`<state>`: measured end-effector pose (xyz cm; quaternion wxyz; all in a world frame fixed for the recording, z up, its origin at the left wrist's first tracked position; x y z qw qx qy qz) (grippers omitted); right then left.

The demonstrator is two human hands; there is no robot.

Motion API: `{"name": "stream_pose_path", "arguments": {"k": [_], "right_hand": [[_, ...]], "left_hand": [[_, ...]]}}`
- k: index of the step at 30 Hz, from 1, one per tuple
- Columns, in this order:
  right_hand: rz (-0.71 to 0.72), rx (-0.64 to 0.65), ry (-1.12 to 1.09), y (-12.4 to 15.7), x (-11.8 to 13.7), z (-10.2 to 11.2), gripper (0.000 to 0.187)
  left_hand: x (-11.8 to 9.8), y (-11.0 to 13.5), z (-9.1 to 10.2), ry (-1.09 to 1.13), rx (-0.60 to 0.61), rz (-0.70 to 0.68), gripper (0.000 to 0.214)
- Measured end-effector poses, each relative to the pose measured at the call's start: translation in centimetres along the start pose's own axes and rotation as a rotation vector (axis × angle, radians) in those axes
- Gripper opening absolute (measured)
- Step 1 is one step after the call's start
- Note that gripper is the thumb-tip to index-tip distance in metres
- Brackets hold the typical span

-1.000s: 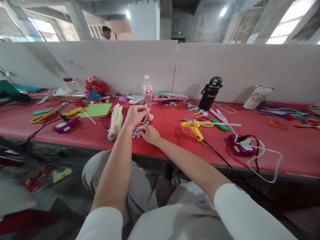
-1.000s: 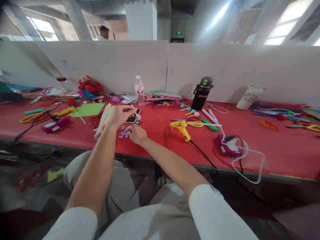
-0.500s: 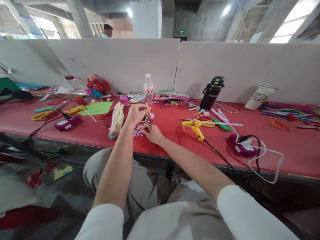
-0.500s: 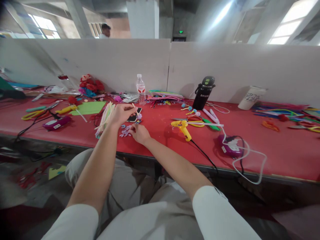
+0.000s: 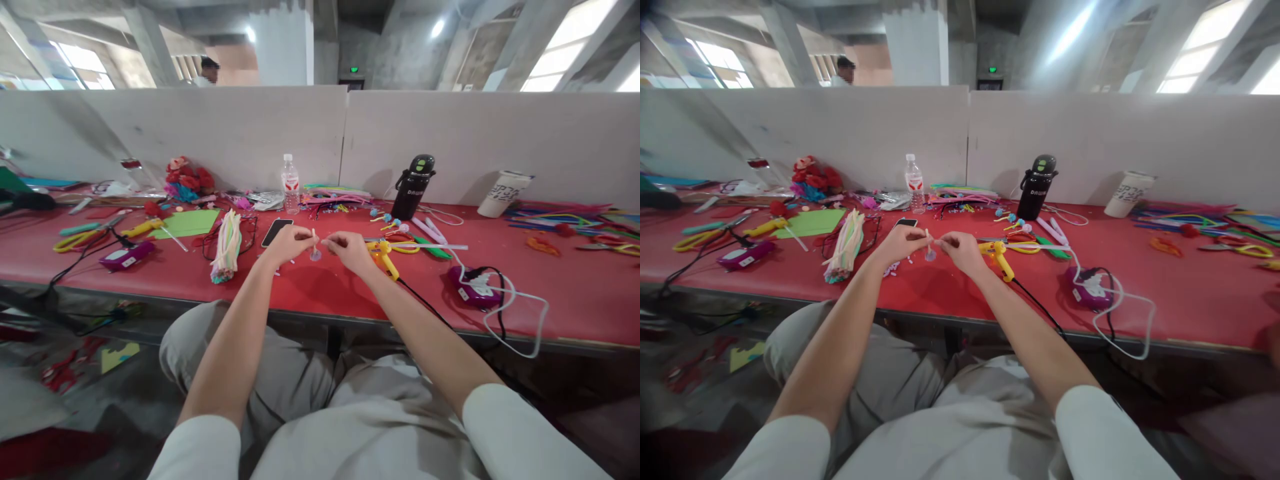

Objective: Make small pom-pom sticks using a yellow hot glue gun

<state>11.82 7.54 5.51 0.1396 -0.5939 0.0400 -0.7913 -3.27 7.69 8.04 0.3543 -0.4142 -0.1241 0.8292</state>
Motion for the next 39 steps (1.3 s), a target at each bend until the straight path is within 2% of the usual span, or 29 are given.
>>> {"name": "stream_pose_path", "arguments": {"k": [4,8,16,21,27,30,35,39], "right_hand": [[0.006,-0.029,0.024,-0.4,-0.2,0.3,0.036],[0.02,-0.01,0.052,-0.3,-0.5,0.1,0.034],[0.072,0.016,0.142,-0.2,-1.1,-0.2,0.02],[0.104,-0.042,0.186,0.0,-1.1,-0.4,0.017],[0.152,-0.153,0.226,0.6,-0.7,-0.1,0.016],[0.148,-0.148,0.177,0.6,-0.8,0.0,0.018],[0.144,-0.047,0.105,0.5,-1.1,0.1,0.018],[0.116,-0.117,0.096,0.7,-1.3,1.2,0.015]], "left_hand": [[-0.2,-0.1,-1.8,0.111,0.042,0.017,0.027],[-0.1,0.1,-2.4,0.138,0.057,0.013,0.026],[-0.1,-0.1,-2.3,0.097,0.049,-0.017,0.031],[0.0,-0.1,-2.6,0.089,0.046,-0.028,0.03],[-0.4,-0.1,-2.2,-0.059,-0.013,-0.068,0.025],[-0.3,-0.2,-2.2,-0.009,-0.028,-0.05,0.025],[0.3,-0.2,-2.2,0.091,-0.033,-0.018,0.026],[0.6,-0.2,-2.1,0.102,-0.046,-0.005,0.026]]}}
Point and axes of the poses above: each hand's wrist, its own y-axis away from the middle knuckle, its own z-axis out of the back of the hand, x = y × z, the point moved 8 cm from there along -y, towards the middle knuckle, and after that the axes turned 15 degrees about -z, right-handed, at the moved point
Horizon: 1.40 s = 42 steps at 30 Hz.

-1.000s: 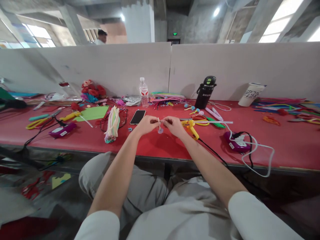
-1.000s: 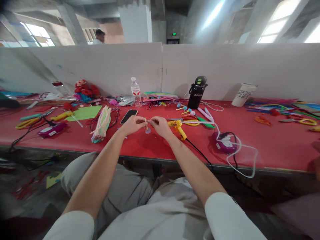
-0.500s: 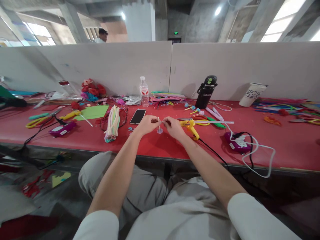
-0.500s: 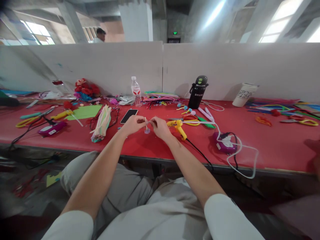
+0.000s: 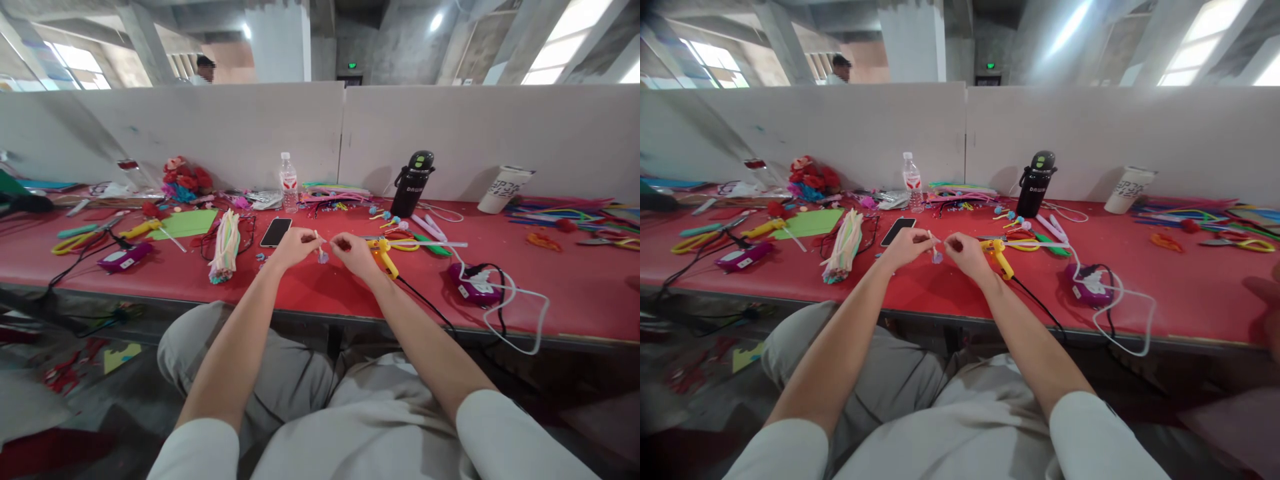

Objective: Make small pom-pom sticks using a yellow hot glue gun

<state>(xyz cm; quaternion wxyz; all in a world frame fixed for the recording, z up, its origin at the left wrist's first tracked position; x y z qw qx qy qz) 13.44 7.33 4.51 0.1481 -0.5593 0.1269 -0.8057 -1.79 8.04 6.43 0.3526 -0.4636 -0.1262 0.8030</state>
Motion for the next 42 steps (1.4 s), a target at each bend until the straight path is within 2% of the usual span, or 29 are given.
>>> {"name": "stream_pose_path", "arguments": {"k": [3,9,18,27,31,35,42], "right_hand": [[-0.023,0.002,-0.032,0.0,0.2,0.3,0.017],[-0.101,0.155,-0.156,-0.2,0.2,-0.7,0.028],[-0.167,0.151,-0.244,-0.8,-0.8,-0.7,0.028],[-0.054,0.039,-0.066,-0.2,0.3,-0.1,0.021],[-0.012,-0.01,0.016,0.3,0.9,0.7,0.02],[0.037,0.041,0.066,0.9,1.3,0.7,0.015],[0.128,0.127,0.14,1.3,2.0,-0.6,0.012]], "left_hand": [[0.0,0.0,0.1,0.001,-0.013,0.017,0.026],[-1.1,-0.3,-0.3,0.128,0.0,-0.019,0.027],[-1.2,-0.3,-0.6,0.125,0.017,-0.028,0.026],[-0.5,-0.2,-0.7,0.034,0.027,-0.011,0.024],[0.5,0.0,0.2,0.006,0.0,0.057,0.032],[1.3,0.3,1.3,-0.062,-0.049,0.1,0.035],[1.8,0.3,0.9,-0.045,-0.051,0.094,0.032]]}}
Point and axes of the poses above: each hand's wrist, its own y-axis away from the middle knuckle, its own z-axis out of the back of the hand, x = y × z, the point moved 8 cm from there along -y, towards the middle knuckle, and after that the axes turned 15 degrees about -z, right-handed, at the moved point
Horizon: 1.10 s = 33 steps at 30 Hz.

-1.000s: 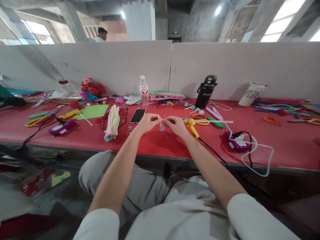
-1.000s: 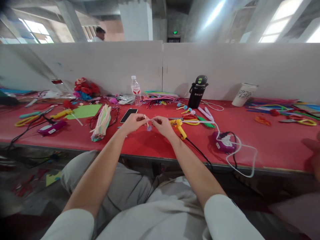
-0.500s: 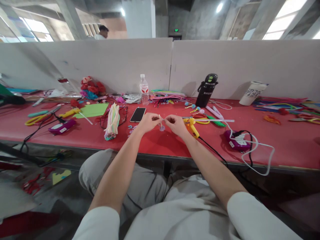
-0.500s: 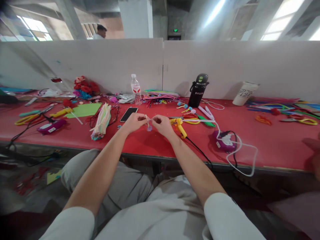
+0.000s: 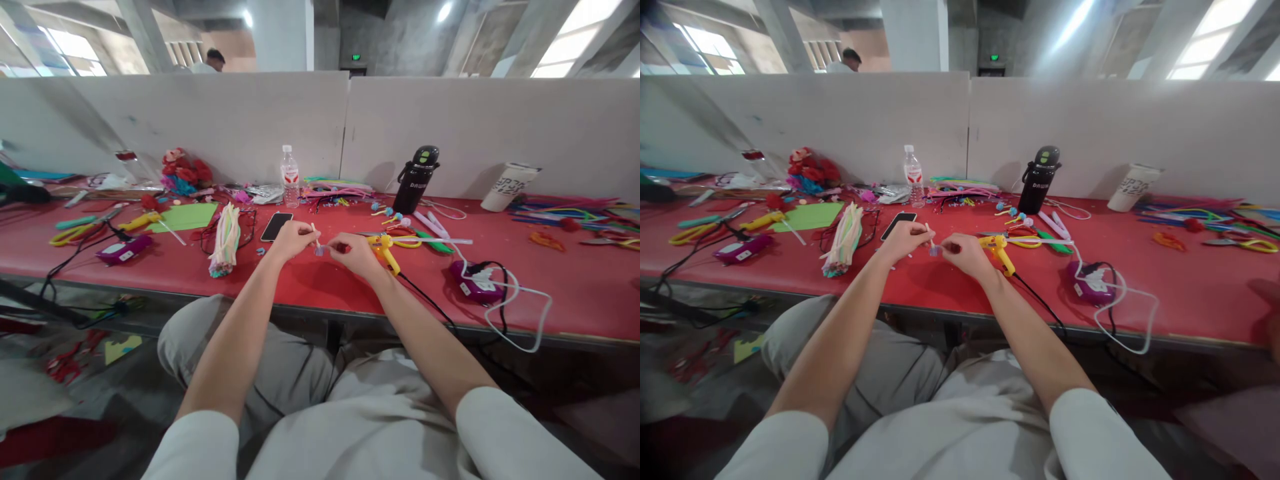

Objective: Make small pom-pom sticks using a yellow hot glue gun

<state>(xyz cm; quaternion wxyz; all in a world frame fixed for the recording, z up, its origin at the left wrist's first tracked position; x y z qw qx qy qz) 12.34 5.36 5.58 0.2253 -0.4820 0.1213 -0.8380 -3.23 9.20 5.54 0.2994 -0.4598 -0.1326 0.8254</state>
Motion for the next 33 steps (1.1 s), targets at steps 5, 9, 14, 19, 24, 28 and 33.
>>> {"name": "stream_pose_path", "arguments": {"k": [5,9,14,19,24,28,33], "right_hand": [[0.045,0.007,0.082,0.0,0.3,-0.7,0.012],[0.073,0.001,0.117,0.0,0.4,-0.9,0.013],[0.091,0.022,0.162,-0.1,0.3,-1.2,0.015],[0.111,0.053,0.181,0.3,0.6,-1.5,0.017],[-0.035,-0.05,-0.025,0.1,-0.4,-0.3,0.014],[-0.418,-0.017,-0.459,-0.6,-3.8,-1.1,0.018],[-0.61,0.067,-0.751,-0.5,-5.0,-2.5,0.027]], "left_hand": [[0.0,0.0,0.0,-0.001,0.005,0.007,0.033],[-0.1,0.1,0.0,-0.002,0.002,0.022,0.031],[-0.2,0.1,-0.2,0.044,0.013,0.025,0.029],[0.1,0.0,0.0,0.057,-0.019,0.034,0.029],[-1.3,-0.2,1.0,0.074,-0.089,-0.008,0.032],[-3.1,-0.3,1.3,0.107,-0.12,-0.078,0.038],[-3.4,-0.3,1.0,0.157,-0.128,-0.102,0.039]]}}
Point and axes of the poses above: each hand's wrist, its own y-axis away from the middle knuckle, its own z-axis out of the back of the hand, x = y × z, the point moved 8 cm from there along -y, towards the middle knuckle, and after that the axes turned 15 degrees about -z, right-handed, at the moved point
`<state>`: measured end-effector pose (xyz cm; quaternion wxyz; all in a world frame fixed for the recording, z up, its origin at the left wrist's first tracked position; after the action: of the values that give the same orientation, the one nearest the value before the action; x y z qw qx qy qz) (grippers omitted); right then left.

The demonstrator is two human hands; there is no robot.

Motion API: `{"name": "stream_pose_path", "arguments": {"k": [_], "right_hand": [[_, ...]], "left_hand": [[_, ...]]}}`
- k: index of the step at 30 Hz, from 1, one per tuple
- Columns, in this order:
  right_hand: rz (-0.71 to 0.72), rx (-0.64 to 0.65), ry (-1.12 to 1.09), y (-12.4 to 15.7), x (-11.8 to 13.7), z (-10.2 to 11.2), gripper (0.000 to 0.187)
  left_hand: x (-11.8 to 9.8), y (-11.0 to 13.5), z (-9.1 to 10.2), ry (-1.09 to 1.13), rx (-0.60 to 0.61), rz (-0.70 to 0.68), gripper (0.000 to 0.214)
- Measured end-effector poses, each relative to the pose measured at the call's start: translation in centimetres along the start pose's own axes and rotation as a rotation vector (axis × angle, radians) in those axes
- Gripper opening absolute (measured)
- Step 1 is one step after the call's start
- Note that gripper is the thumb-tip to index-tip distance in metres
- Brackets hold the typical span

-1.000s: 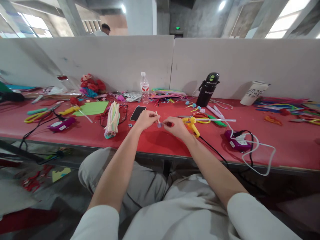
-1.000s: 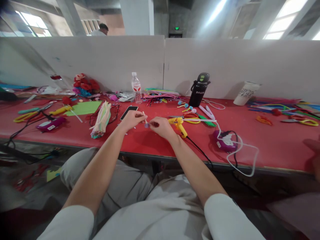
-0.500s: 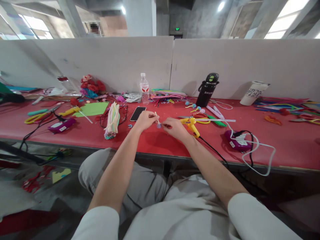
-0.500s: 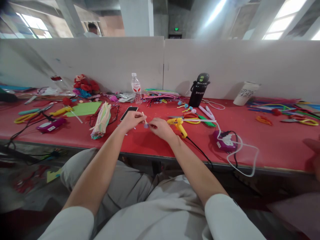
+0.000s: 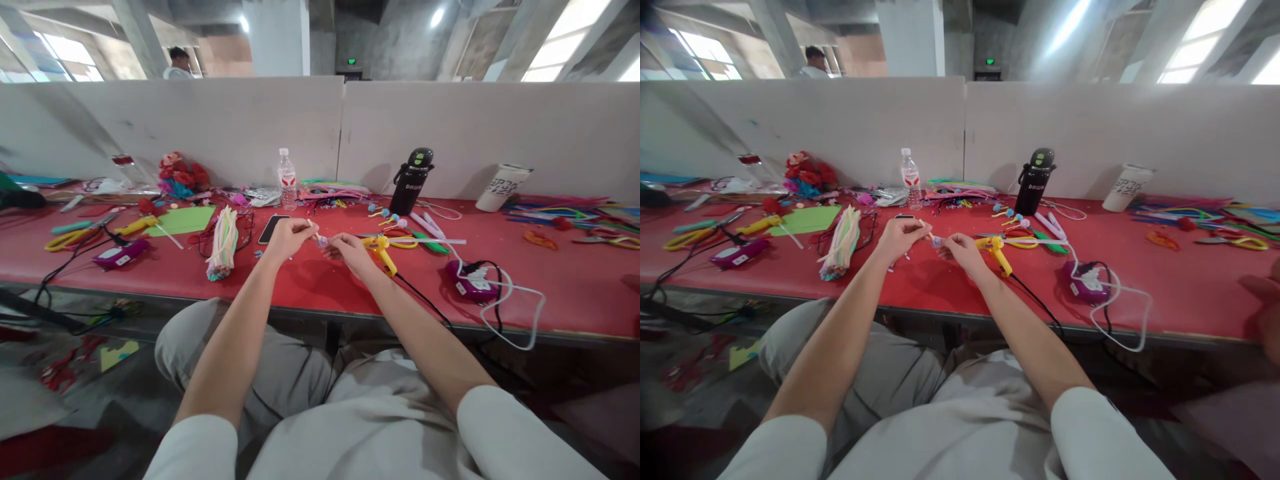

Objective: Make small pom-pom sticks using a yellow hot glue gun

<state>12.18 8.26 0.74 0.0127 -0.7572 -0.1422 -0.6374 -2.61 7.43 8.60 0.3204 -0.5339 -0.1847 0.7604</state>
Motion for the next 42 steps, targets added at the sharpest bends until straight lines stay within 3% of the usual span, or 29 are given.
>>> {"name": "stream_pose_path", "arguments": {"k": [15,22,42], "right_hand": [[0.16,-0.018,0.053,0.37,0.96,-0.15,0.043],[0.068,0.042,-0.06,0.44,0.63,-0.28,0.035],[0.052,-0.041,-0.011,0.22,0.12,0.16,0.03]], "left_hand": [[0.06,0.02,-0.15,0.022,0.005,-0.008,0.035],[0.16,-0.02,-0.01,0.045,-0.006,-0.003,0.038],[0.5,0.13,-0.76,0.071,0.045,0.008,0.031]]}}
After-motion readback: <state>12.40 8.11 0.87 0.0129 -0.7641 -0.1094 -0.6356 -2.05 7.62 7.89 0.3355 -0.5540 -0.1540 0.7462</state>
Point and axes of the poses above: each hand's wrist, its own y-axis away from the middle knuckle, its own z-axis out of the back of the hand, x = y × z, the point moved 8 cm from there along -y, towards the middle knuckle, and after that the axes turned 15 degrees about -z, right-handed, at the moved point
